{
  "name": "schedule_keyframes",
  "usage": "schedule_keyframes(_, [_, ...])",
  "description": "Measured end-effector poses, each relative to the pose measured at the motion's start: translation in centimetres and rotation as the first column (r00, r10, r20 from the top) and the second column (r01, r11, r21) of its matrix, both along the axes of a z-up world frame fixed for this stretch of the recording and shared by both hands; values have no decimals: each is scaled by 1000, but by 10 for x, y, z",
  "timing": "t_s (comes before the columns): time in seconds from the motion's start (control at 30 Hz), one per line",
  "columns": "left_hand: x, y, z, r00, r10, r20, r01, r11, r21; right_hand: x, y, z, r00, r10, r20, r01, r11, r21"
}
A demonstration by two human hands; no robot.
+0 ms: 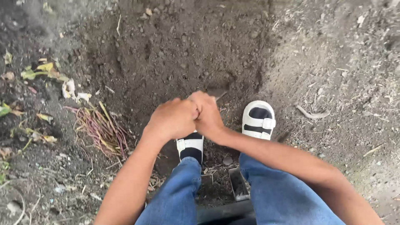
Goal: Digging a small hole in the soil using a hand tool while sitting on the ground.
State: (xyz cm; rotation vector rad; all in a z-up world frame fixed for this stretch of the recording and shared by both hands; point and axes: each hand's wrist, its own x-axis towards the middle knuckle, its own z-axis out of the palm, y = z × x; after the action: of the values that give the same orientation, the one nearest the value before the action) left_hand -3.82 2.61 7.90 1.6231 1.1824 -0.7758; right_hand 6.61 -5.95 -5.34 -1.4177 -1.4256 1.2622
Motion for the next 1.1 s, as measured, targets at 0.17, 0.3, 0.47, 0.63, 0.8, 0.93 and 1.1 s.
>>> schedule_keyframes(0.17, [10, -16, -42, 997, -60, -41, 60, 998, 2, 5, -18, -28, 999, 29, -39, -33, 994, -104])
schedule_keyframes(0.3, [19, -62, -96, 1000, -18, -10, 19, 998, 60, 23, -41, -75, 980, 198, 38, -195, 979, -64])
schedule_keyframes(0.47, [27, -77, -85, 998, 56, -3, -56, 997, 46, 32, -62, -126, 942, 315, 114, -318, 948, 2])
schedule_keyframes(0.63, [-5, -48, -93, 975, 213, 56, -211, 977, -42, 20, -11, -87, 916, 399, 41, -399, 917, -11])
schedule_keyframes(0.8, [-11, -2, -33, 982, 180, 64, -177, 983, -40, 10, 28, -13, 964, 260, 57, -260, 966, 2])
schedule_keyframes(0.93, [1, -3, -34, 969, 246, 31, -248, 967, 64, 13, 46, -28, 976, 197, 96, -207, 971, 117])
schedule_keyframes(1.1, [23, -15, -111, 946, 320, 52, -324, 922, 213, 34, 64, -74, 830, 419, 368, -464, 885, 41])
